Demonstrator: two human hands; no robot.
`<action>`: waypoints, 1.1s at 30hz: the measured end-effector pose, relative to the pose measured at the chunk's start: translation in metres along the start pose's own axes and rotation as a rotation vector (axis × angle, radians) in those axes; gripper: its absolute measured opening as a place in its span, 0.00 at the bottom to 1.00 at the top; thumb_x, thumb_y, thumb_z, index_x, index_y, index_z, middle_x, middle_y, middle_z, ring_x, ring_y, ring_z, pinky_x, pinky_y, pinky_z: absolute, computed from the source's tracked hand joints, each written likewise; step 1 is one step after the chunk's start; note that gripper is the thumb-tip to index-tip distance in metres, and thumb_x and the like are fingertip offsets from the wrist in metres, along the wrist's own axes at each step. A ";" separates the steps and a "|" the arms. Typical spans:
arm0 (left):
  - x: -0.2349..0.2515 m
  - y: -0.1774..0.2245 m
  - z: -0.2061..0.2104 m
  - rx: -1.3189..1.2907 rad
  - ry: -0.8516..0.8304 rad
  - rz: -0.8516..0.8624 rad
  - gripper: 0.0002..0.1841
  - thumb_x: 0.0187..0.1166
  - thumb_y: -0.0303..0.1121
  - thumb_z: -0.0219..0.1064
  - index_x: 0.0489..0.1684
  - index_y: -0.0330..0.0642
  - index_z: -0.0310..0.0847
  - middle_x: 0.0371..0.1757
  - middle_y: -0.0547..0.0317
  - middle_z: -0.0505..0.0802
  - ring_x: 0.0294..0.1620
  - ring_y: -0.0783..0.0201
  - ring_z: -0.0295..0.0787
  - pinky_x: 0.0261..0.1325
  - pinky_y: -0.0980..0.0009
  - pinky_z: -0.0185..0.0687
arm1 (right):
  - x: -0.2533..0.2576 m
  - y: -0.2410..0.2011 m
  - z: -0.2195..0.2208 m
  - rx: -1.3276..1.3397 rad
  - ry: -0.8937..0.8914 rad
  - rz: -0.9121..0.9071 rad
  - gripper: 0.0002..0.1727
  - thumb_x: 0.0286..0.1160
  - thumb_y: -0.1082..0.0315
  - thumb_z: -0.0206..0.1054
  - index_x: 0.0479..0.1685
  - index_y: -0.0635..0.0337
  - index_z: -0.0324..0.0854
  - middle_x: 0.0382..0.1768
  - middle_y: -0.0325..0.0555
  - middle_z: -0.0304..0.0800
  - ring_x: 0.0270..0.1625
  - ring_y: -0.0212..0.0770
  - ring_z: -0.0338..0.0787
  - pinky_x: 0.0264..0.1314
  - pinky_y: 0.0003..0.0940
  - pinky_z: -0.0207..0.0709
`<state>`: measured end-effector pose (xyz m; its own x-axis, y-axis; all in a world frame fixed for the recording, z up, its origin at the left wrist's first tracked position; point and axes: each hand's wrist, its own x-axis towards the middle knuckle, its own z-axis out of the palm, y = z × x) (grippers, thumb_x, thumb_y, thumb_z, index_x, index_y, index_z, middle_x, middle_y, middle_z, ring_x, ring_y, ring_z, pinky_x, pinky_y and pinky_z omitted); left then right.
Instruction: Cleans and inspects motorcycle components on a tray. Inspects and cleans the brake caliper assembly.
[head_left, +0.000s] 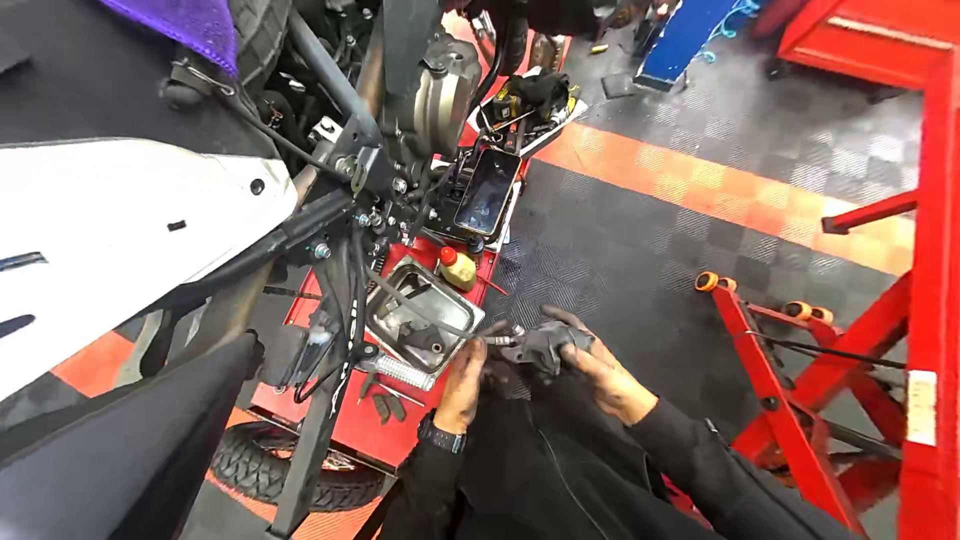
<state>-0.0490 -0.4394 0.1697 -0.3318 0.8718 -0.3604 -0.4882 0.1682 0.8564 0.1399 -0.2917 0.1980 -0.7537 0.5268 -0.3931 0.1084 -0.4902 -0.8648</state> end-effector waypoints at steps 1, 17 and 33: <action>0.000 -0.003 -0.001 -0.004 -0.068 0.074 0.39 0.85 0.66 0.50 0.87 0.47 0.69 0.79 0.51 0.83 0.73 0.52 0.84 0.72 0.52 0.83 | -0.004 -0.007 0.005 0.106 -0.001 0.101 0.39 0.71 0.36 0.72 0.77 0.48 0.74 0.51 0.54 0.92 0.44 0.48 0.94 0.46 0.44 0.91; -0.035 -0.015 0.044 0.142 0.336 0.184 0.37 0.89 0.67 0.35 0.71 0.50 0.80 0.62 0.61 0.91 0.64 0.67 0.87 0.69 0.61 0.85 | -0.044 -0.011 0.033 -0.058 0.119 0.450 0.40 0.81 0.28 0.53 0.82 0.45 0.71 0.55 0.51 0.93 0.47 0.51 0.95 0.45 0.50 0.91; -0.050 0.003 0.000 0.191 0.337 0.035 0.36 0.90 0.65 0.35 0.69 0.49 0.81 0.56 0.60 0.93 0.59 0.67 0.90 0.66 0.62 0.88 | 0.004 -0.006 0.078 -0.782 -0.004 -0.536 0.08 0.79 0.60 0.69 0.41 0.52 0.92 0.40 0.33 0.92 0.46 0.28 0.90 0.52 0.31 0.88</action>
<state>-0.0338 -0.4825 0.1904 -0.6079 0.6834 -0.4042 -0.3232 0.2520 0.9121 0.0854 -0.3410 0.2257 -0.8311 0.5438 0.1167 0.1497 0.4208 -0.8947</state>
